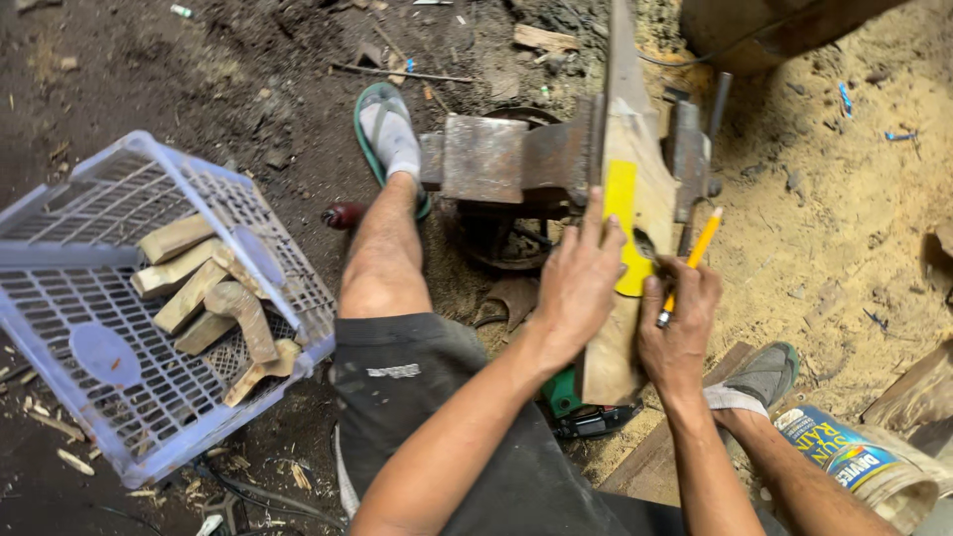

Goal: The person secures a wooden plank in a bench vise and uses a yellow template and pencil to trace a curved shape onto the wood. The person repeatedly repositions the template and traces its outline to mark the cutting line.

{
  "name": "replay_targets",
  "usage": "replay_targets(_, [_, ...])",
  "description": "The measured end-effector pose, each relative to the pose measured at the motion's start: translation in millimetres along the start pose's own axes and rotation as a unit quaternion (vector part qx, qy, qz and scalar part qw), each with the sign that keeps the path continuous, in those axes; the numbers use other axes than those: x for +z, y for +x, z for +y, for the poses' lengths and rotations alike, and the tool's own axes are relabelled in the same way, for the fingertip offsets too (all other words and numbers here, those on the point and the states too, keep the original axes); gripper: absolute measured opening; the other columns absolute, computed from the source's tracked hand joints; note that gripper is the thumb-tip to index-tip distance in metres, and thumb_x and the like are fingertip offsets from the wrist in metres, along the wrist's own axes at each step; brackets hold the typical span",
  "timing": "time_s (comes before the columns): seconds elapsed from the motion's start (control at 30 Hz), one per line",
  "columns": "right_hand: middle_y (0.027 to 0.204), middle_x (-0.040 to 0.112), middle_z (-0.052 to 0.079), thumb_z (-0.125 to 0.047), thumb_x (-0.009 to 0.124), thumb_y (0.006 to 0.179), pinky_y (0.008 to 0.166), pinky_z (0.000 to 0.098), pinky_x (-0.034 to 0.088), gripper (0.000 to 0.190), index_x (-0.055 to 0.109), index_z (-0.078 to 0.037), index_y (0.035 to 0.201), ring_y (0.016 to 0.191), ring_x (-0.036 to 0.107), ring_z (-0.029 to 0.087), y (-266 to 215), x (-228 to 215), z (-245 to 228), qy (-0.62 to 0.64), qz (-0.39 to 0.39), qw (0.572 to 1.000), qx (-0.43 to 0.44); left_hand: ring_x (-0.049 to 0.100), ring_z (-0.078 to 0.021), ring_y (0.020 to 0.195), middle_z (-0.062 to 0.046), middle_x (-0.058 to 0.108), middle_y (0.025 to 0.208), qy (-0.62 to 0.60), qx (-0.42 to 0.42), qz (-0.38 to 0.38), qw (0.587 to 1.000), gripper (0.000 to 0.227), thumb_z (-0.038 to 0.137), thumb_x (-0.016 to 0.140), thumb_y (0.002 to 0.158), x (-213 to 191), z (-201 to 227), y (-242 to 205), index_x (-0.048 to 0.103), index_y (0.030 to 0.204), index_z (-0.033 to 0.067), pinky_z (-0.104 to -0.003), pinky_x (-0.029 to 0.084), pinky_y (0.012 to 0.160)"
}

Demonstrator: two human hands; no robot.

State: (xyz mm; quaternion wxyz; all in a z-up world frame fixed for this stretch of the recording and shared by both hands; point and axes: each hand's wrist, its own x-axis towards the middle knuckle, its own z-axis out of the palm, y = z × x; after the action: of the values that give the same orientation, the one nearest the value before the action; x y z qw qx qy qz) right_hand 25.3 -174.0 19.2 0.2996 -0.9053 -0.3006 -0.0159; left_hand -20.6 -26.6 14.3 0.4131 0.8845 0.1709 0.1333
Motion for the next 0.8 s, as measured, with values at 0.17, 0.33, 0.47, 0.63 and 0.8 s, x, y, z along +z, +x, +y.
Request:
replay_targets(0.17, [0.115, 0.053, 0.018, -0.001, 0.061, 0.103, 0.103, 0.0485, 0.042, 0.023, 0.061, -0.001, 0.127, 0.114, 0.051, 0.035, -1.4, 8.3, -10.7, -0.064, 0.008, 0.998, -0.008, 0.062, -0.044, 0.102, -0.041, 0.024, 0.16, -0.003, -0.05, -0.053, 0.997, 0.041, -0.002, 0.056, 0.094, -2.6, 6.4, -11.2, 0.051, 0.134, -0.0117, -0.049, 0.058, 0.079])
replay_targets(0.33, [0.116, 0.051, 0.02, -0.001, 0.06, 0.104, 0.103, 0.05, 0.041, 0.022, 0.06, -0.002, 0.126, 0.115, 0.048, 0.037, -1.0, 15.2, -21.4, -0.095, 0.033, 0.995, 0.003, 0.064, -0.0421, 0.102, -0.042, 0.027, 0.158, -0.008, -0.032, -0.036, 0.999, 0.043, 0.003, 0.055, 0.093, -6.6, 9.1, -19.2, 0.053, 0.134, -0.0113, -0.052, 0.056, 0.082])
replay_targets(0.47, [0.115, 0.05, 0.02, -0.001, 0.06, 0.104, 0.102, 0.0512, 0.04, 0.022, 0.06, -0.003, 0.126, 0.114, 0.048, 0.037, -2.0, 18.7, -22.5, -0.101, 0.036, 0.994, 0.019, 0.063, -0.0418, 0.101, -0.041, 0.029, 0.155, -0.034, -0.04, -0.033, 0.998, 0.043, 0.017, 0.059, 0.095, -2.9, 9.1, -15.1, 0.055, 0.128, -0.0105, -0.052, 0.055, 0.081])
replay_targets(0.63, [0.117, 0.049, 0.02, -0.001, 0.06, 0.103, 0.101, 0.0508, 0.041, 0.023, 0.06, -0.003, 0.127, 0.116, 0.048, 0.037, -4.7, 21.9, -18.3, -0.11, 0.038, 0.993, 0.019, 0.063, -0.0396, 0.101, -0.04, 0.028, 0.156, -0.034, -0.042, -0.062, 0.997, 0.042, 0.02, 0.059, 0.099, 1.3, 4.6, -14.6, 0.055, 0.129, -0.0096, -0.05, 0.056, 0.08])
replay_targets(0.8, [0.119, 0.049, 0.02, -0.005, 0.06, 0.103, 0.102, 0.0489, 0.042, 0.025, 0.059, -0.003, 0.128, 0.119, 0.045, 0.035, -5.4, 25.0, -17.5, -0.089, 0.038, 0.995, 0.007, 0.063, -0.0395, 0.104, -0.036, 0.04, 0.152, 0.016, -0.021, -0.016, 1.0, 0.037, 0.009, 0.063, 0.091, -7.8, 4.1, -16.8, 0.058, 0.125, -0.0057, -0.049, 0.057, 0.081])
